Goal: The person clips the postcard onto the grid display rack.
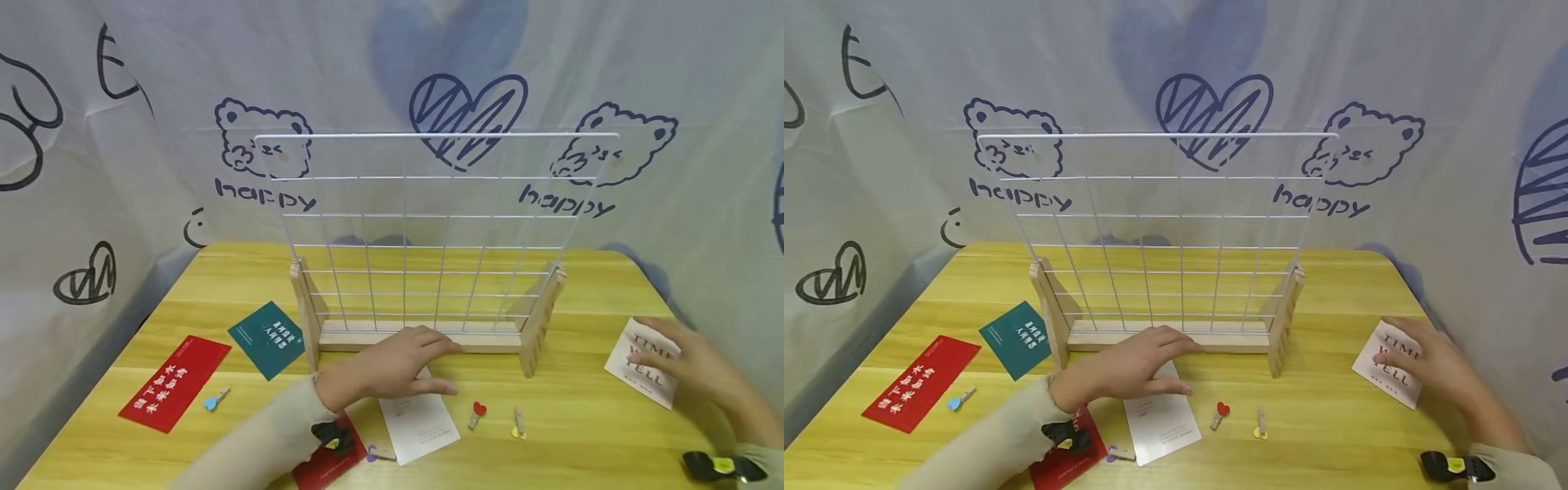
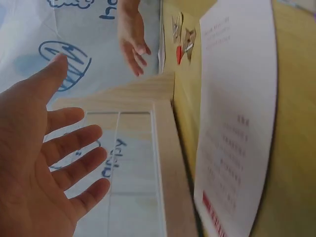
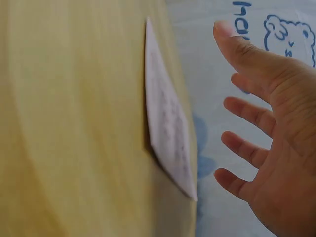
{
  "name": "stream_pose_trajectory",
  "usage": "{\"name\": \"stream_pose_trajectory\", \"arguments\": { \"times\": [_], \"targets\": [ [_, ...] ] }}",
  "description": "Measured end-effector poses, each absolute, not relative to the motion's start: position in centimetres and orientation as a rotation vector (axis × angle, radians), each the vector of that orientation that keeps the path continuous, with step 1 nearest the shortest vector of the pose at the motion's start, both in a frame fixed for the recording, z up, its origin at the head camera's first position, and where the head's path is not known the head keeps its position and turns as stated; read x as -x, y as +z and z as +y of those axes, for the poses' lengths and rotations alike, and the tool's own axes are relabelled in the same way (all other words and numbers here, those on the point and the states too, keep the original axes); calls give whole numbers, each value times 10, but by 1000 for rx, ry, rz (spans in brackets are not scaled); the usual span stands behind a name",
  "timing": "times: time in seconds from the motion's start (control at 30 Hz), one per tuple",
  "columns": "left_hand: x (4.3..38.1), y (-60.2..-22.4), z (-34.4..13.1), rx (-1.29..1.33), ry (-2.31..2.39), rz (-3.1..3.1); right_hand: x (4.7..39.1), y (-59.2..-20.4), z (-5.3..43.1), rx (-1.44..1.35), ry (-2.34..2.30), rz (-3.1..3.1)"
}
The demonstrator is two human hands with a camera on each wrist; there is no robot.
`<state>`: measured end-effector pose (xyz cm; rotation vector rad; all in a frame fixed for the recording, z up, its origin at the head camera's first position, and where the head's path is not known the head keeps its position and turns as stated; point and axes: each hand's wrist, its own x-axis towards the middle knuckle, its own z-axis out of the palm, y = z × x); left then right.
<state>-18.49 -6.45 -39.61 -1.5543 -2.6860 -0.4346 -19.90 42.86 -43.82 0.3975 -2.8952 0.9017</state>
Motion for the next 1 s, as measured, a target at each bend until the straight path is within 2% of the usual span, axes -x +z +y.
{"name": "stream_pose_trajectory", "arguments": {
  "times": [0.4,1.0],
  "targets": [
    [190,-418,-30,1679,-465,-2784,197,-466,451,-313,894,-2886],
    [189,-438,-8,1748,-414,-2848,198,-474,468,-250,903,-2944]
  ]
}}
